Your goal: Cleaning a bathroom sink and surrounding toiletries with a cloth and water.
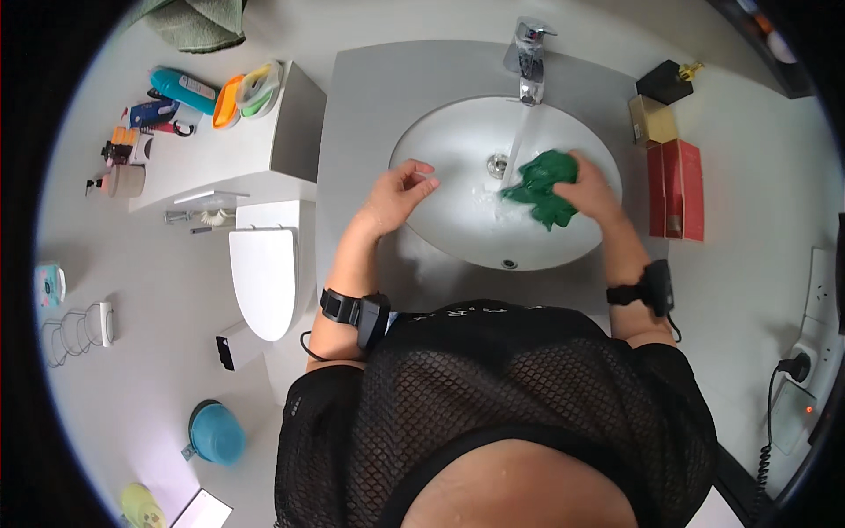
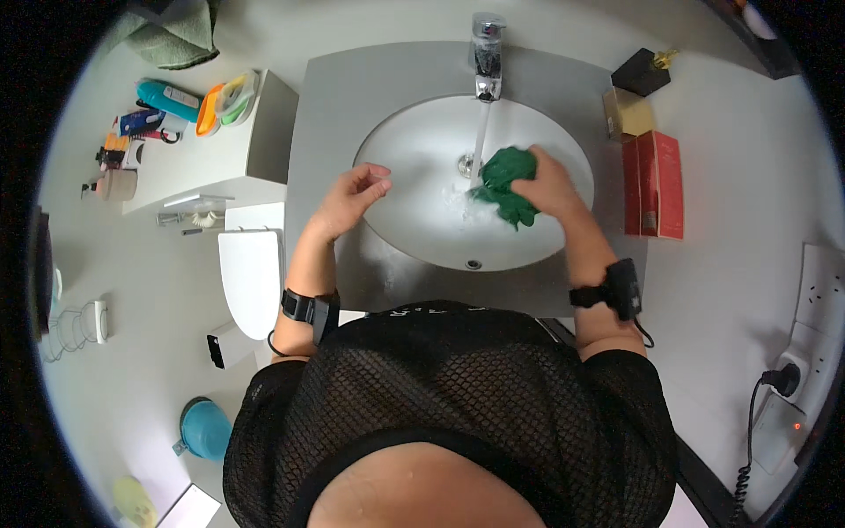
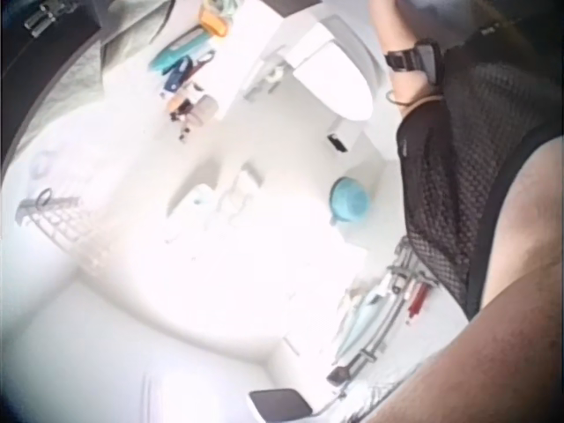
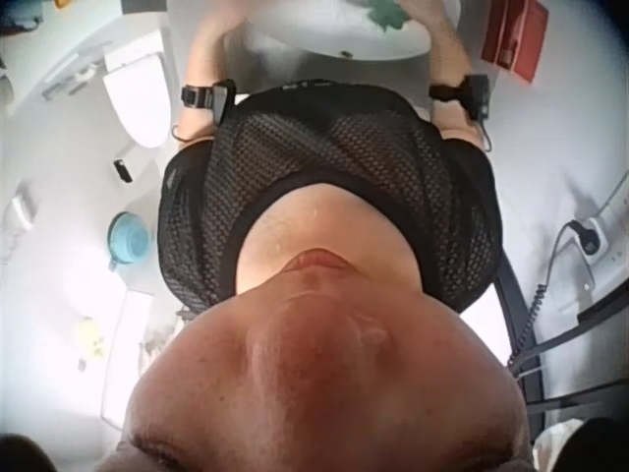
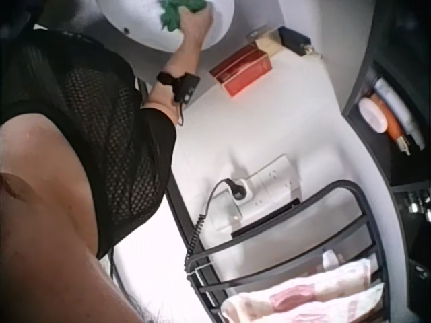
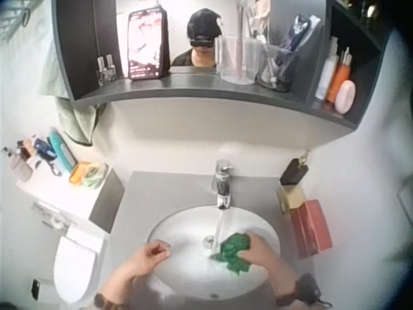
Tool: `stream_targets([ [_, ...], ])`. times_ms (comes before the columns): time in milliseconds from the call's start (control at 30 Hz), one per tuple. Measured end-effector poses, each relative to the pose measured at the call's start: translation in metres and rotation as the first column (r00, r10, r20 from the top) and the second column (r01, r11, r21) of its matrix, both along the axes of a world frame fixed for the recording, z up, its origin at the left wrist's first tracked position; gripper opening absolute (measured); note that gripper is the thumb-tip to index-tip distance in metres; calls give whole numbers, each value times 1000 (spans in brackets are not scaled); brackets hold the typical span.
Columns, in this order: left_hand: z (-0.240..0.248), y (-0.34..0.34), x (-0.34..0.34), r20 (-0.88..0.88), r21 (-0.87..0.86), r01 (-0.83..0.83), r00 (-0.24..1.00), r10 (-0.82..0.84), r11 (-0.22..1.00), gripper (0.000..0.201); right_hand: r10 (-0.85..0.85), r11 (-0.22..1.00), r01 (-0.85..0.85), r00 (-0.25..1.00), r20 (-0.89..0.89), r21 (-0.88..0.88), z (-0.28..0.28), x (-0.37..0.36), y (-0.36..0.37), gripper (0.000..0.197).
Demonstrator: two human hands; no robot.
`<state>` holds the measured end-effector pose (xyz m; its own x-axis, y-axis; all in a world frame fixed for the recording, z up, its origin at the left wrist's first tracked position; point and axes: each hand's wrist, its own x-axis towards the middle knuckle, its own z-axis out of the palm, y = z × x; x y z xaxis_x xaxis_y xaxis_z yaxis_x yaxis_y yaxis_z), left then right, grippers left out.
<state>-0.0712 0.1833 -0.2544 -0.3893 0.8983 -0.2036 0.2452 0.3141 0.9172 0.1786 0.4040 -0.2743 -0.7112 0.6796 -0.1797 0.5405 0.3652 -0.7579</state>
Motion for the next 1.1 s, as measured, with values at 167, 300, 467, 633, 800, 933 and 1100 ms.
stream_targets([
  [167, 11, -1, -1, -38, -31, -21, 999, 19, 999, 34, -104, 988, 101, 994, 23, 113, 46, -3, 6, 54],
  [300, 9, -1, 4, -61, -69, 17, 998, -22, 997, 35, -66, 970, -24, 932, 357, 242, 38, -5, 3, 60],
  [467, 5, -4, 2, -61, -80, 23, 998, -28, 997, 36, 122, 977, -191, 864, 488, 93, 1, -6, -17, 60],
  [633, 1, -1, -1, -51, -115, 7, 999, -13, 993, 35, -206, 884, 215, 976, 66, -416, -10, -51, -21, 50],
  [800, 1, 25, 6, 3, -124, 94, 996, -94, 988, 35, -69, 869, 113, 992, -108, 482, -75, -87, 7, 41],
  [933, -7, 41, 6, 130, -144, 95, 989, -76, 985, 38, -740, 240, 74, 659, -133, -968, -73, -95, -2, 35],
  [1100, -35, 90, 30, 400, -79, 52, 916, -16, 996, 61, -862, 129, -11, 494, -117, -992, -27, -65, -24, 34],
])
